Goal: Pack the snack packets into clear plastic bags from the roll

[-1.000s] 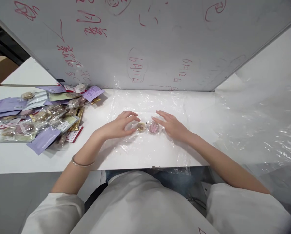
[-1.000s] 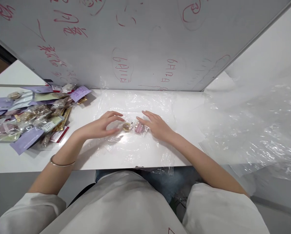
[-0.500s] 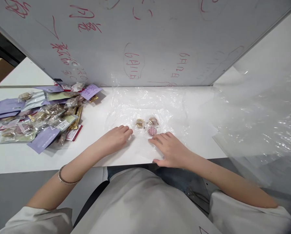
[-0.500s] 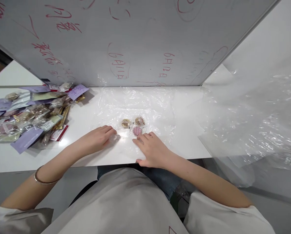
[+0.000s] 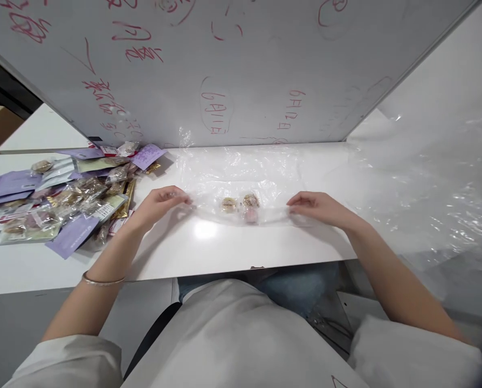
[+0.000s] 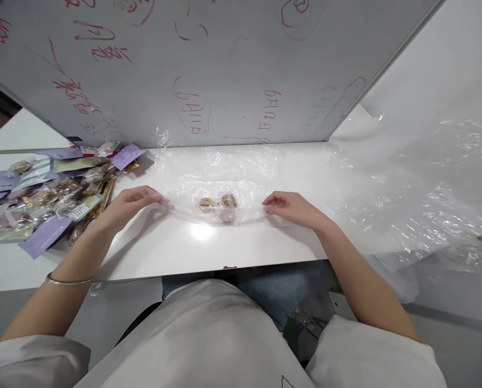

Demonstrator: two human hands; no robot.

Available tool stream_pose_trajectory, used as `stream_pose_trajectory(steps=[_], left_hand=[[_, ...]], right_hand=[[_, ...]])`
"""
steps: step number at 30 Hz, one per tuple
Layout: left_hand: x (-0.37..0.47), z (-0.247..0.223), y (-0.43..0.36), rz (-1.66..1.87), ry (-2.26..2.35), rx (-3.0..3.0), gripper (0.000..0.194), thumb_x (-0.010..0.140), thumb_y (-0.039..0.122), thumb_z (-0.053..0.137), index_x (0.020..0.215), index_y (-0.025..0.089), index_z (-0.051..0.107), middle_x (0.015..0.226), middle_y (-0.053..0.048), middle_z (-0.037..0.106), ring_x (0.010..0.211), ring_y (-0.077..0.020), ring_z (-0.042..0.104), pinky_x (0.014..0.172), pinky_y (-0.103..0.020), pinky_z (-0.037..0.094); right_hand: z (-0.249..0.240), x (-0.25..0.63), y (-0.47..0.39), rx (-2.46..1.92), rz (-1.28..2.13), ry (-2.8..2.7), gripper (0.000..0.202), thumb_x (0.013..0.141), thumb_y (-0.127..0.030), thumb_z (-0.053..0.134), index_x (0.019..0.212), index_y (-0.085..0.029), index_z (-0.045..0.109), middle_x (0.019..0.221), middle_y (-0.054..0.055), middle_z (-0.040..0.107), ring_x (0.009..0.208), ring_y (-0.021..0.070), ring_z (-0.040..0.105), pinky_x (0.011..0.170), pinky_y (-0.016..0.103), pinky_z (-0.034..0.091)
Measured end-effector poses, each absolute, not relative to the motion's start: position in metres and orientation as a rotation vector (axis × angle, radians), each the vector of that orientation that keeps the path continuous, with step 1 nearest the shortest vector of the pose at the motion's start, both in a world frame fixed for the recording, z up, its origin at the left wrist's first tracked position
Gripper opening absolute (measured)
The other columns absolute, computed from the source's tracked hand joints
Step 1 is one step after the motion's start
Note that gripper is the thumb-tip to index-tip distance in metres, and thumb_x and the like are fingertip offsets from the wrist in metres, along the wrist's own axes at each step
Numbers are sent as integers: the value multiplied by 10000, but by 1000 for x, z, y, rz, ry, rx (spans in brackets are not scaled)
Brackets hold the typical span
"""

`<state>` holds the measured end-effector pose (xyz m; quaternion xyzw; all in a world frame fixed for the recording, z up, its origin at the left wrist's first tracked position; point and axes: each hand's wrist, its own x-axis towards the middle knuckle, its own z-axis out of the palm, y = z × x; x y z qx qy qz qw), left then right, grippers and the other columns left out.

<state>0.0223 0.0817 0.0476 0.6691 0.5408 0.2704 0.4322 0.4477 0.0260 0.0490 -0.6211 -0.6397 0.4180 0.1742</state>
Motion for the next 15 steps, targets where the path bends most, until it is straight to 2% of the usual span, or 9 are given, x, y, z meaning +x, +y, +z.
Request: stream_pose_trajectory(steps=[3, 5, 7, 10, 12, 15], left_hand=[[37, 30, 86, 831, 1467, 1442, 332, 834, 481, 605, 671, 193, 581, 651, -34, 625, 646, -166, 602, 687, -299, 478], [44, 24, 86, 789, 1628, 1494, 345, 875, 471, 539, 660, 201, 543, 563, -15, 571, 567, -161, 553, 623, -291, 438], [47, 23, 84, 637, 1852, 1728, 322, 897, 423, 482, 666, 204, 534, 553, -28, 570, 576, -187, 555, 603, -300, 397], [49, 24, 79, 234, 2116, 2077, 261, 893, 344, 444, 723, 191, 570, 668, -93, 638, 707, -271, 623, 625, -335, 385], [50, 25, 75, 46, 2170, 2136, 272, 911, 330, 411, 864, 161, 619, 788, -140, 674, 775, -318, 650, 646, -367, 418], [53, 27, 67, 193, 2215, 2258, 381, 940, 307, 405, 1194, 78, 574, 1106, -247, 649, 1001, -391, 640, 778, -473, 483]], right_hand=[[31, 446, 41, -1766, 1292, -1401, 164, 826, -395, 621, 906, -252, 621, 833, 55, 702, 762, 210, 684, 726, 370, 536], [20, 440, 46, -1855, 1123, -1364, 159, 838, -412, 595, 862, -256, 585, 749, 20, 643, 655, 183, 616, 652, 349, 500], [11, 435, 47, -1987, 833, -1509, 177, 853, -438, 571, 848, -261, 565, 706, 3, 593, 634, 189, 561, 625, 346, 451], [2, 435, 50, -2092, 503, -1709, 221, 883, -477, 530, 863, -258, 548, 703, 8, 578, 672, 212, 550, 632, 353, 409], [-3, 441, 55, -2090, 486, -1714, 256, 886, -496, 521, 939, -248, 558, 737, 13, 589, 689, 212, 562, 638, 352, 420], [0, 451, 62, -2048, 516, -1660, 504, 803, -512, 631, 1195, -209, 538, 912, 55, 639, 758, 221, 614, 686, 373, 491]])
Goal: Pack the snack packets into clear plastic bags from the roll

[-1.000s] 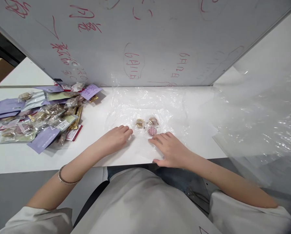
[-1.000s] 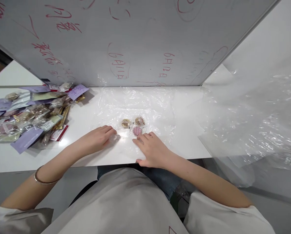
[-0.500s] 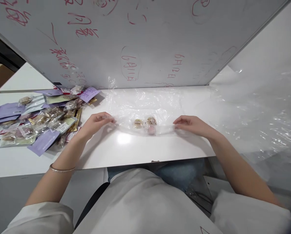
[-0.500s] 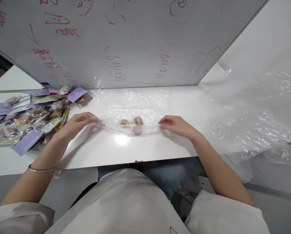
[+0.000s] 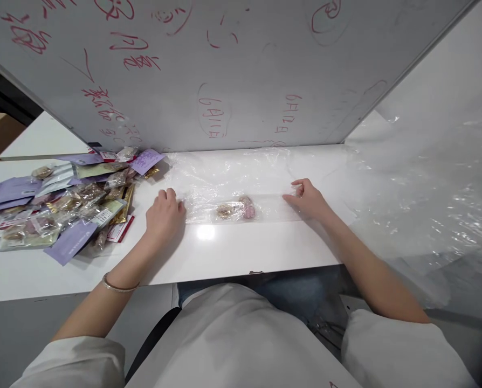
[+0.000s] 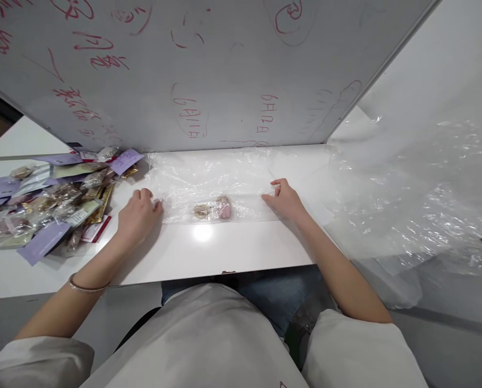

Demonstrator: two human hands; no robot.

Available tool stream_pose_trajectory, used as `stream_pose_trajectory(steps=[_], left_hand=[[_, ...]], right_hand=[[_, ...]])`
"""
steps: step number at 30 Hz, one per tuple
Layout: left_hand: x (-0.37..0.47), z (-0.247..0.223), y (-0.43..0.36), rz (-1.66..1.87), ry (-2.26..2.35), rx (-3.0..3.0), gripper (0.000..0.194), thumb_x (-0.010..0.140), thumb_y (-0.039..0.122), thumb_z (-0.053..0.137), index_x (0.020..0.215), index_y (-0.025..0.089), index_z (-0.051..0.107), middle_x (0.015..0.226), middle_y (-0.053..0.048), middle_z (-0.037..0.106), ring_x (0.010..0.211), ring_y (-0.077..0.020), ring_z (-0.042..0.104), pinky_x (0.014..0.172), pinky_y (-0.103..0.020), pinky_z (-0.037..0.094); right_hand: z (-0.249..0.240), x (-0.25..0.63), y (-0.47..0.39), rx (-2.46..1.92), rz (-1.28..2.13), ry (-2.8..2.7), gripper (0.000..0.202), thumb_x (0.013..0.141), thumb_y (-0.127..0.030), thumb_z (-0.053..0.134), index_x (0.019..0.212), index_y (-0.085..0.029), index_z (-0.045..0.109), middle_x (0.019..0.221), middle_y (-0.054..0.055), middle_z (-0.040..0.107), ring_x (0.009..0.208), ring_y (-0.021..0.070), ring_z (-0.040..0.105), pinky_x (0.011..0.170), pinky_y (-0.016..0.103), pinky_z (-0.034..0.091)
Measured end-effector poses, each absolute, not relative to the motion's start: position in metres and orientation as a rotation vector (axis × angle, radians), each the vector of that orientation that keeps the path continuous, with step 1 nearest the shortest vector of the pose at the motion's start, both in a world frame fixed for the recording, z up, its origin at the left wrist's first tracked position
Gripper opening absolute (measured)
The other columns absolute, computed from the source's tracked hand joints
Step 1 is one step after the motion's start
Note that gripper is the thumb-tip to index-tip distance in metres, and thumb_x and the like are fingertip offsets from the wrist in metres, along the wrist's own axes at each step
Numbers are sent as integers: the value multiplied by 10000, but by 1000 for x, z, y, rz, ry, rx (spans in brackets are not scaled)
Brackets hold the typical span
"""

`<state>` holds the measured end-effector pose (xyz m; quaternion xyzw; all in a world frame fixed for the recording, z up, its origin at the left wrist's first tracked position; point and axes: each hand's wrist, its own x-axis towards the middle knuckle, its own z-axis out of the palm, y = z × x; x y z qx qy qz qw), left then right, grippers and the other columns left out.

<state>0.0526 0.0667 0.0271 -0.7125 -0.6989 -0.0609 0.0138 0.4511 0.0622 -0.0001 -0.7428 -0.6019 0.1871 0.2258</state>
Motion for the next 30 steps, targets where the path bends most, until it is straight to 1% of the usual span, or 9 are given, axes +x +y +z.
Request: stream_pose_trajectory(steps=[2, 5, 8, 12, 15, 18, 21, 26, 30], left_hand=[[55, 29, 60, -411, -1930, -2253, 461, 945, 270, 437, 1360, 73, 478, 1310, -277, 555, 1214, -418, 550, 937, -550, 458], [60, 30, 53, -472, -1306, -2701, 506, 952, 241, 467, 1452, 175, 417, 1386, -186, 555, 1324, -339, 504, 1059, -512, 440], [66, 27, 53, -235, -869, -3099, 546, 943, 267, 479, 1478, 194, 399, 1461, -143, 528, 1374, -298, 476, 1113, -476, 429], [58, 21, 68, -105, -1121, -3203, 584, 913, 193, 398, 1496, 157, 395, 1558, -124, 430, 1416, -250, 439, 1148, -436, 403], [39, 20, 82, -170, -1328, -3185, 537, 914, 209, 366, 1433, 183, 503, 1519, -83, 492, 1394, -234, 472, 1153, -448, 390], [16, 22, 91, -336, -1588, -3178, 461, 930, 347, 416, 1306, 191, 632, 1437, -87, 580, 1349, -274, 520, 1123, -462, 406], [2, 20, 96, -593, -2036, -3060, 431, 916, 511, 476, 1079, 202, 728, 1165, -92, 740, 1079, -277, 673, 935, -395, 512], [10, 10, 101, -1128, -2263, -2767, 365, 929, 493, 476, 806, 187, 631, 749, -36, 693, 746, -181, 632, 756, -287, 475], [21, 9, 106, -1024, -2287, -2620, 300, 944, 422, 436, 799, 199, 577, 634, 3, 576, 624, -163, 537, 635, -267, 407]], right_hand=[[10, 452, 60, -1985, 282, -1695, 720, 756, -487, 692, 1363, -174, 461, 1153, 144, 628, 969, 293, 643, 830, 466, 518], [27, 441, 43, -1646, -124, -2025, 758, 809, -395, 657, 1481, -174, 383, 1434, 193, 505, 1335, 381, 472, 1064, 599, 398], [28, 424, 25, -1206, 70, -2534, 716, 855, -256, 564, 1533, -195, 343, 1517, 129, 477, 1428, 292, 413, 1132, 497, 411], [5, 426, 25, -1319, 354, -2602, 634, 884, -139, 442, 1510, -242, 429, 1530, 39, 476, 1388, 223, 484, 1118, 424, 464], [-5, 443, 36, -1495, 486, -2321, 459, 958, -222, 420, 1378, -287, 595, 1455, -4, 560, 1329, 231, 549, 1132, 444, 446], [-5, 457, 46, -1574, 730, -1912, 343, 956, -389, 522, 1225, -274, 699, 1283, 31, 695, 1192, 264, 649, 1057, 464, 492], [-4, 459, 54, -1528, 960, -1535, 334, 884, -486, 630, 1077, -232, 727, 999, 60, 774, 978, 255, 719, 945, 445, 533], [-10, 449, 69, -1446, 1015, -1255, 280, 816, -501, 682, 870, -240, 595, 645, -30, 654, 611, 153, 626, 685, 322, 523], [-8, 447, 74, -1692, 762, -1305, 292, 828, -533, 629, 832, -258, 533, 512, -77, 483, 439, 127, 425, 508, 277, 388]])
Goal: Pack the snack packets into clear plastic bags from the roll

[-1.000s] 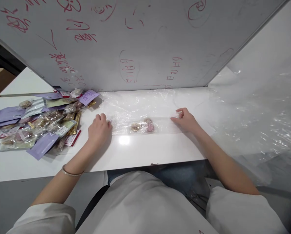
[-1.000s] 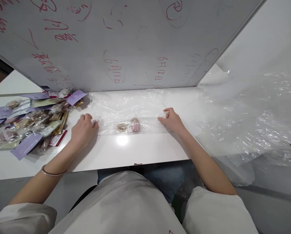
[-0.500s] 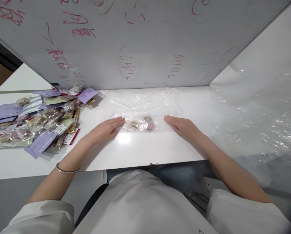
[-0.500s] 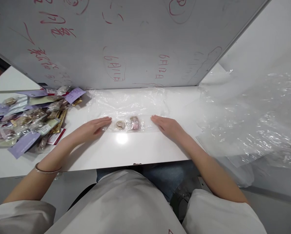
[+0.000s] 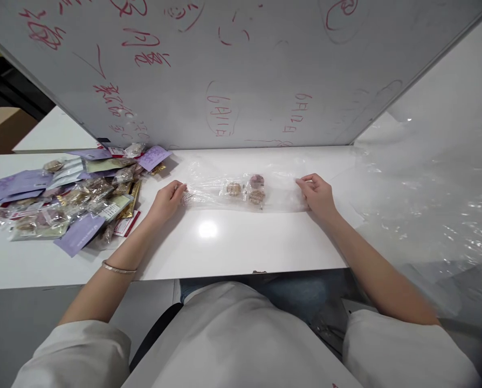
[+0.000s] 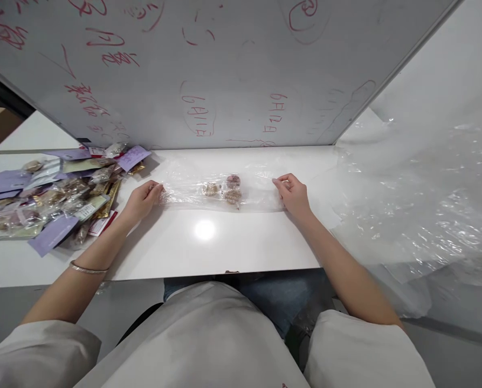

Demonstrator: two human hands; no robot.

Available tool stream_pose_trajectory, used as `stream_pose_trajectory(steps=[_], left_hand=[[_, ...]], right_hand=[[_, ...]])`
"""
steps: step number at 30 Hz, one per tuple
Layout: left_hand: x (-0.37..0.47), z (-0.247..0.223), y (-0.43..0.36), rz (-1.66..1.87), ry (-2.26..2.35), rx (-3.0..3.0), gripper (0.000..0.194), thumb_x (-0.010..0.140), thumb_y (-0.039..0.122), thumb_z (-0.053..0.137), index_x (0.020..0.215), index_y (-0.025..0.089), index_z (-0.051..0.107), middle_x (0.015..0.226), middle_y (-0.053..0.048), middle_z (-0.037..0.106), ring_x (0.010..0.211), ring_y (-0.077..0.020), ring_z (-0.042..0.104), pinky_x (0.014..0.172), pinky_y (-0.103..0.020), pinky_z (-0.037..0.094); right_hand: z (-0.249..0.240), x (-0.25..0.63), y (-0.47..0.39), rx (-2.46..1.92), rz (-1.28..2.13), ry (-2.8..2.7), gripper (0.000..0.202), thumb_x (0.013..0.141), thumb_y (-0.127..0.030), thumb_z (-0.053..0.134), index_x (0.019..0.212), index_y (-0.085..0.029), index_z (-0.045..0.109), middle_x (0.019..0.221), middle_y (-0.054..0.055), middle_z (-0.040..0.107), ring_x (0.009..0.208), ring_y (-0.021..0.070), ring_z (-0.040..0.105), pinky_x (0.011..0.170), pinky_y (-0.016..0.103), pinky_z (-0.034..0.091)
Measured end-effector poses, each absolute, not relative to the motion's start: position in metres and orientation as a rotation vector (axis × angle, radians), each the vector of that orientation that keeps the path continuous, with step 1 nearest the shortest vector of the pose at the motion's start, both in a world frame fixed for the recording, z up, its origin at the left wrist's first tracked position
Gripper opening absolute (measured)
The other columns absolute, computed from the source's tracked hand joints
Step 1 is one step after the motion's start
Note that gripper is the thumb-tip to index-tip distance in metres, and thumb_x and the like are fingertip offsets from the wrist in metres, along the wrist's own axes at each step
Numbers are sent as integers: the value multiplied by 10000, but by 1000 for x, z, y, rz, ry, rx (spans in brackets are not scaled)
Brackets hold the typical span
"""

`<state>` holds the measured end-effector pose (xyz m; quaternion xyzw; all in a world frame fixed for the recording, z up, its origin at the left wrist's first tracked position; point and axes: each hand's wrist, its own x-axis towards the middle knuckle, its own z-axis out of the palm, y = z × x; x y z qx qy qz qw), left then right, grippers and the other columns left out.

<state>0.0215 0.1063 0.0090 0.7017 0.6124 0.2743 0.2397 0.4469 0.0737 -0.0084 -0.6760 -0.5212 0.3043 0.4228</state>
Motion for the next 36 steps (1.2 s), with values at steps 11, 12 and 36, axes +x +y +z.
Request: stream_pose_trajectory(steps=[11, 12, 36], left_hand=[[21, 17, 91, 561, 1570, 2602, 519, 918, 433, 558, 1337, 134, 500, 1267, -213, 581, 1240, -354, 513, 1046, -526, 399], [20, 19, 90, 535, 1381, 2649, 609, 896, 477, 589, 1398, 159, 458, 1395, -207, 508, 1331, -352, 449, 1098, -529, 366], [65, 10, 120, 152, 2064, 2215, 364, 1002, 327, 317, 1153, 139, 590, 856, -161, 706, 814, -330, 659, 720, -383, 432]], right_hand=[[6, 452, 55, -1956, 2, -1908, 562, 797, -340, 579, 1323, -158, 507, 1270, 189, 627, 1165, 383, 592, 973, 554, 445], [7, 454, 50, -1775, 40, -2085, 633, 784, -289, 575, 1395, -170, 464, 1411, 180, 547, 1290, 376, 520, 1048, 554, 410], [-1, 442, 88, -2367, 246, -1456, 407, 808, -410, 587, 1134, -175, 525, 852, 110, 648, 849, 325, 629, 796, 459, 466]])
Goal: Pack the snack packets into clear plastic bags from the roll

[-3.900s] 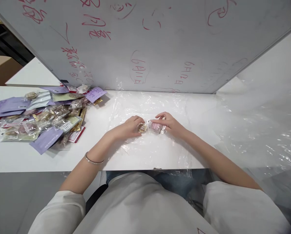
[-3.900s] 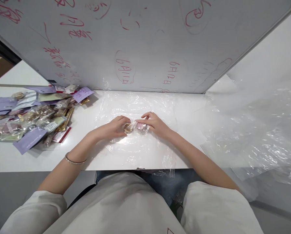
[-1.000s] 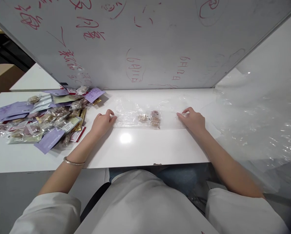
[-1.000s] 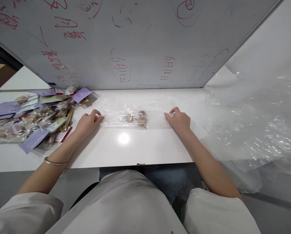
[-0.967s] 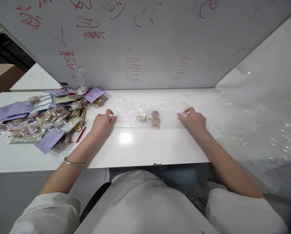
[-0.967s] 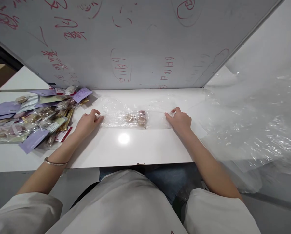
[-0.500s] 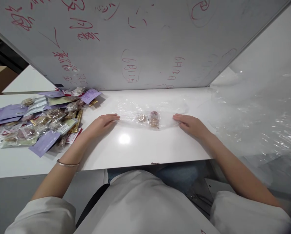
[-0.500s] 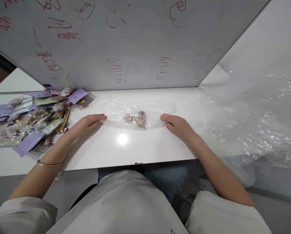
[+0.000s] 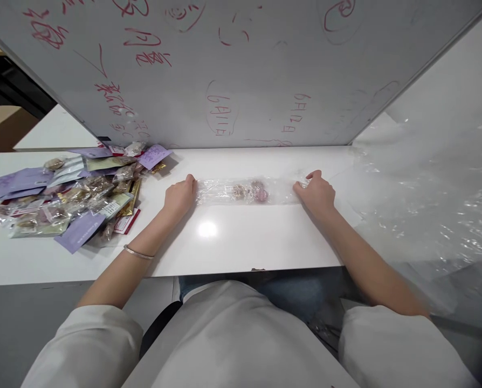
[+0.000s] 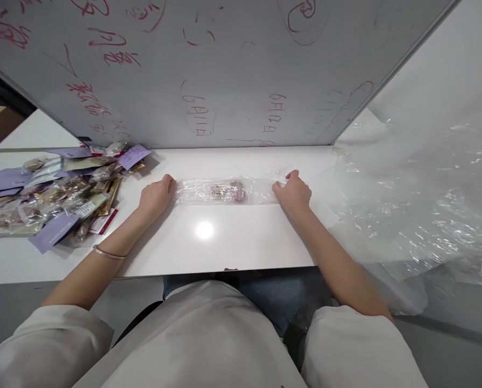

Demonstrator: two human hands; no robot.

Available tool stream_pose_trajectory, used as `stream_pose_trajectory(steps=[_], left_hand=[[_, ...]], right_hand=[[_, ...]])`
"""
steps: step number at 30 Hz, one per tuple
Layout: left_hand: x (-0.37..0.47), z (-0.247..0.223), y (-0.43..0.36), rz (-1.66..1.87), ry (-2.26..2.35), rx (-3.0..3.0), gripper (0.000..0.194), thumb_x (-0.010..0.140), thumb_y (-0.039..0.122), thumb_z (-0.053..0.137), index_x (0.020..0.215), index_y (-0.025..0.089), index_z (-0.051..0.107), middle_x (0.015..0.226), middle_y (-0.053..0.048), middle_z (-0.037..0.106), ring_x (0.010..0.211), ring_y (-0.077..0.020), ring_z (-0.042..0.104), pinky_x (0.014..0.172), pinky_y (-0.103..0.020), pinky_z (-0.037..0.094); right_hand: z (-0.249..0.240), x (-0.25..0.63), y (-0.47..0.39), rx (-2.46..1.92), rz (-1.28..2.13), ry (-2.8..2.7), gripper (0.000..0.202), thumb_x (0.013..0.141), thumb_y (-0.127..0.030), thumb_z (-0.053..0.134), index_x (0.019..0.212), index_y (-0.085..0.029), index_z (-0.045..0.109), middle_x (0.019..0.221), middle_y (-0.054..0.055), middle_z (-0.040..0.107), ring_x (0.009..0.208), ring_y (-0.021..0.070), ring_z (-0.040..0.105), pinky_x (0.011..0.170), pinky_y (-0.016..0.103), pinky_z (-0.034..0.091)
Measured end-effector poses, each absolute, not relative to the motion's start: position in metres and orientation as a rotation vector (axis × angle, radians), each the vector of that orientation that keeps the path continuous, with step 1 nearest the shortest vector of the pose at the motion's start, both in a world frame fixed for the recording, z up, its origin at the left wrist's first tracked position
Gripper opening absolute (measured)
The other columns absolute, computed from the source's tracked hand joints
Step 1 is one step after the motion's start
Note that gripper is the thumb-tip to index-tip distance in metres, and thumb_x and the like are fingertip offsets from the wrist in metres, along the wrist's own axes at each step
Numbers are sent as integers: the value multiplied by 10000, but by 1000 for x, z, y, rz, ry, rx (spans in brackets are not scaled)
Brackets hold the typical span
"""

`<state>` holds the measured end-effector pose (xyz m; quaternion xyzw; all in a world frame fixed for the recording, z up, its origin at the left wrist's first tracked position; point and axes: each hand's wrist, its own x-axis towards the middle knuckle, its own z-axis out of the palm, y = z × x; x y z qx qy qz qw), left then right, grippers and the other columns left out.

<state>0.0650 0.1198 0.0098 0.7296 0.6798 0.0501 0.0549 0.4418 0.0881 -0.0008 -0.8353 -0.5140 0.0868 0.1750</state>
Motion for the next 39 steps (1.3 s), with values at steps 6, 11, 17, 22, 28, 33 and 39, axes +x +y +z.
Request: stream_pose_trajectory(steps=[6, 11, 17, 22, 28, 33, 39], left_hand=[[71, 20, 102, 540, 1916, 2601, 363, 966, 266, 419, 1266, 125, 568, 1291, -227, 587, 1169, -344, 565, 948, -470, 433], [91, 14, 74, 337, 1440, 2708, 506, 924, 346, 492, 1375, 116, 502, 1410, -198, 537, 1324, -346, 480, 1082, -486, 407], [119, 0, 74, 284, 1734, 2551, 468, 910, 75, 336, 1337, 68, 526, 1275, -217, 627, 1291, -332, 531, 1058, -492, 444], [133, 13, 78, 160, 1809, 2494, 479, 851, -18, 290, 1246, 12, 559, 1139, -251, 627, 1156, -339, 572, 923, -462, 504], [115, 9, 80, 320, 1764, 2441, 528, 804, -32, 293, 1269, 40, 532, 1273, -241, 558, 1204, -320, 546, 940, -439, 515], [107, 2, 85, 412, 1687, 2449, 521, 808, 6, 305, 1249, 80, 572, 1181, -214, 596, 1200, -333, 531, 989, -504, 484], [108, 9, 85, 336, 1868, 2420, 433, 883, 47, 334, 1175, 123, 645, 1318, -216, 547, 1353, -431, 378, 1089, -661, 310]], right_hand=[[-4, 455, 83, -1933, -47, -1874, 695, 863, -481, 565, 1444, -131, 414, 1501, 232, 415, 1405, 396, 377, 1146, 601, 255], [-3, 475, 82, -1734, 461, -2276, 916, 799, -673, 627, 1556, -266, 310, 1658, 105, 218, 1528, 348, 166, 1230, 569, 162], [-2, 459, 82, -1752, 545, -2169, 539, 914, -532, 530, 1393, -287, 555, 1575, 44, 416, 1488, 306, 307, 1182, 526, 318], [9, 441, 89, -2001, 477, -1839, 482, 838, -452, 592, 1253, -207, 607, 1256, 133, 672, 1118, 316, 641, 938, 461, 507], [37, 453, 115, -2203, 787, -1804, 578, 604, -557, 786, 1056, -226, 643, 907, 97, 709, 779, 287, 661, 640, 368, 502], [50, 462, 122, -2072, 875, -1855, 366, 601, -514, 808, 780, -243, 640, 742, 52, 648, 824, 293, 641, 679, 364, 497], [54, 462, 124, -1883, 1180, -1344, 138, 714, -345, 662, 733, -232, 586, 866, 62, 632, 800, 254, 657, 688, 392, 536]])
